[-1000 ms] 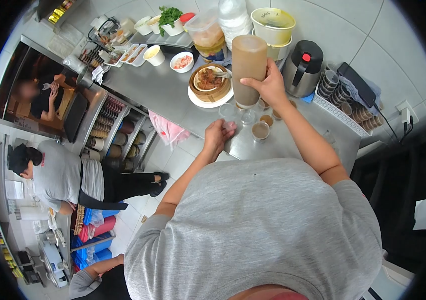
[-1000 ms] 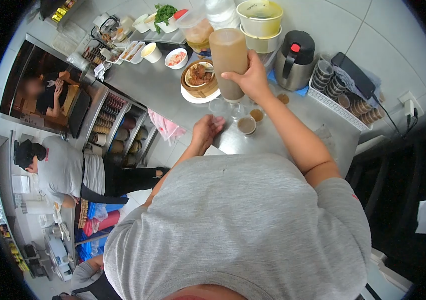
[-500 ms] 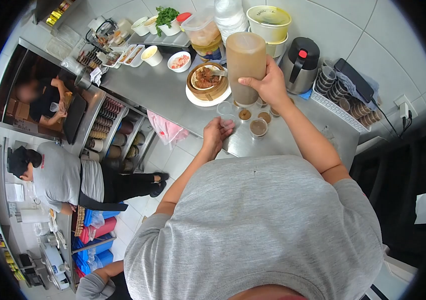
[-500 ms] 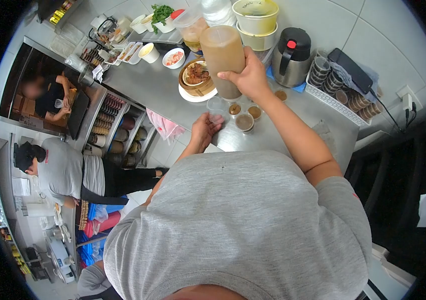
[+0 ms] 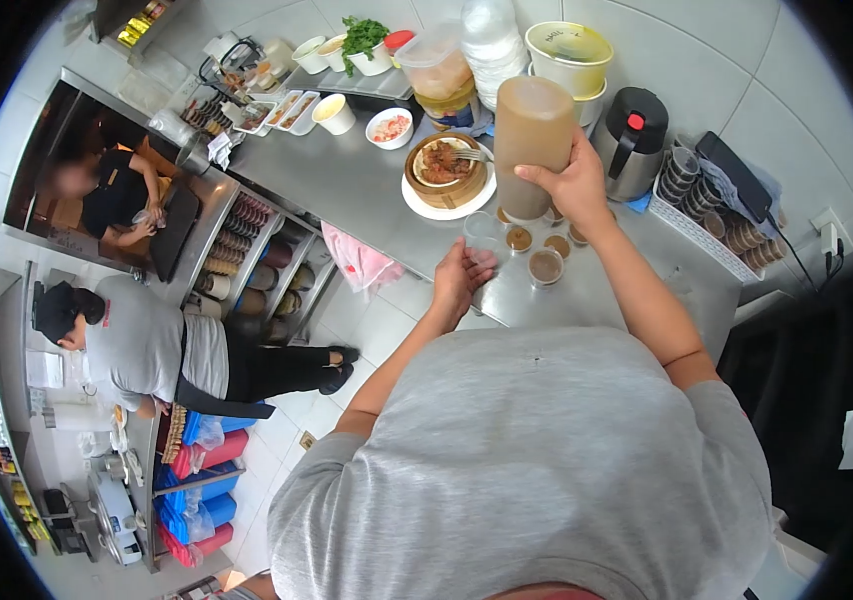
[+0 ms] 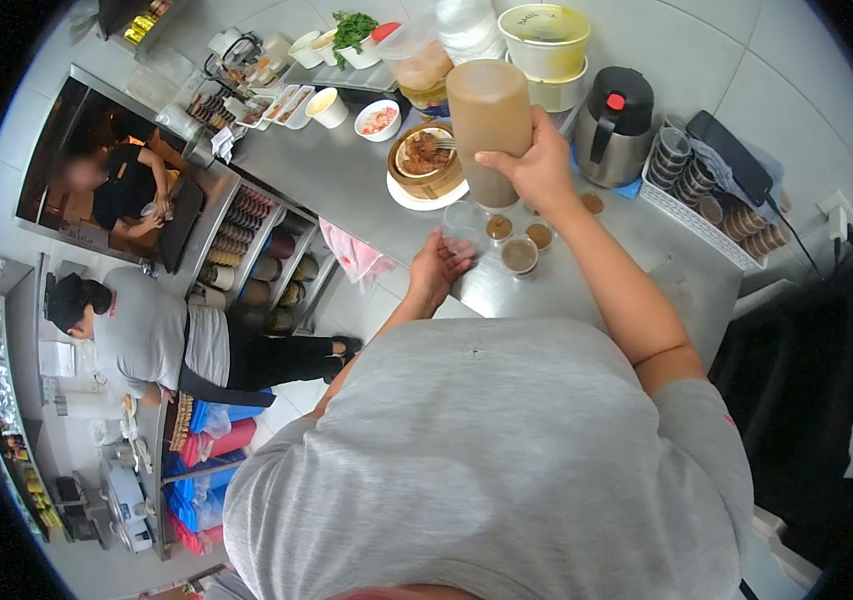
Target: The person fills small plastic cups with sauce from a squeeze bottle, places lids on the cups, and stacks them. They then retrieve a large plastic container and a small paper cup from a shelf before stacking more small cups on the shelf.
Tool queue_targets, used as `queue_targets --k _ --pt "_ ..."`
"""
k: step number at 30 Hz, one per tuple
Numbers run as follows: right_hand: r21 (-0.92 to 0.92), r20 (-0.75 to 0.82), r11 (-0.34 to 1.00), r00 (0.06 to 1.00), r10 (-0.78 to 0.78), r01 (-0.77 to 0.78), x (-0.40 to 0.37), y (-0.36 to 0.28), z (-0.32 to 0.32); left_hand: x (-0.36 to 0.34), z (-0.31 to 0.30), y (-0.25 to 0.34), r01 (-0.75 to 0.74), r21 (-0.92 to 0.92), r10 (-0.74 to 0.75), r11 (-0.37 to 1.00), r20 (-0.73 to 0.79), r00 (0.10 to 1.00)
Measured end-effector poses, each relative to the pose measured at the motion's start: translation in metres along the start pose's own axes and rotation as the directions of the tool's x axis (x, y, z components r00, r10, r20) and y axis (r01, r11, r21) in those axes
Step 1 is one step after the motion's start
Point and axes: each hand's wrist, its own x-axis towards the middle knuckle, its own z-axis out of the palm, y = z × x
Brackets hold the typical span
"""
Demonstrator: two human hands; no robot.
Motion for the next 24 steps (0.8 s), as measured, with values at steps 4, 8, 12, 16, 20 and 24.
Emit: queue_targets --k 4,8,12,16,20,24 --pt "-0.057 -0.009 0.998 1.0 -0.015 0.015 -0.002 0.009 -0.003 -0.006 -0.002 0.0 -0.026 0.028 0.026 0.999 0.027 0.999" --pt "0.013 -0.034 1.0 0.999 0.011 -0.011 -0.008 0.016 -0.003 -0.007 -0.009 -0.002 -0.029 0.043 0.027 0.999 0.048 0.998" --pt "0.035 -0.06 0.999 0.998 0.032 -0.03 -0.01 0.027 -0.009 -0.02 -0.007 0.001 -0.039 0.063 0.036 0.997 0.045 0.998" --pt "0.131 -0.142 0.989 0.985 0.093 -0.074 -0.017 0.031 -0.013 -0.027 -0.009 0.005 -0.11 0.174 0.117 0.979 -0.03 0.993" --pt "0.293 -0.399 0.952 0.894 0.205 -0.087 -0.028 0.019 -0.015 -0.034 -0.004 0.017 -0.263 0.319 0.298 0.911 -0.062 0.953" --pt "0.622 -0.389 0.782 0.846 0.364 -0.051 -0.031 -0.01 -0.033 -0.023 0.0 0.024 -0.562 0.494 0.493 0.663 0.275 0.825"
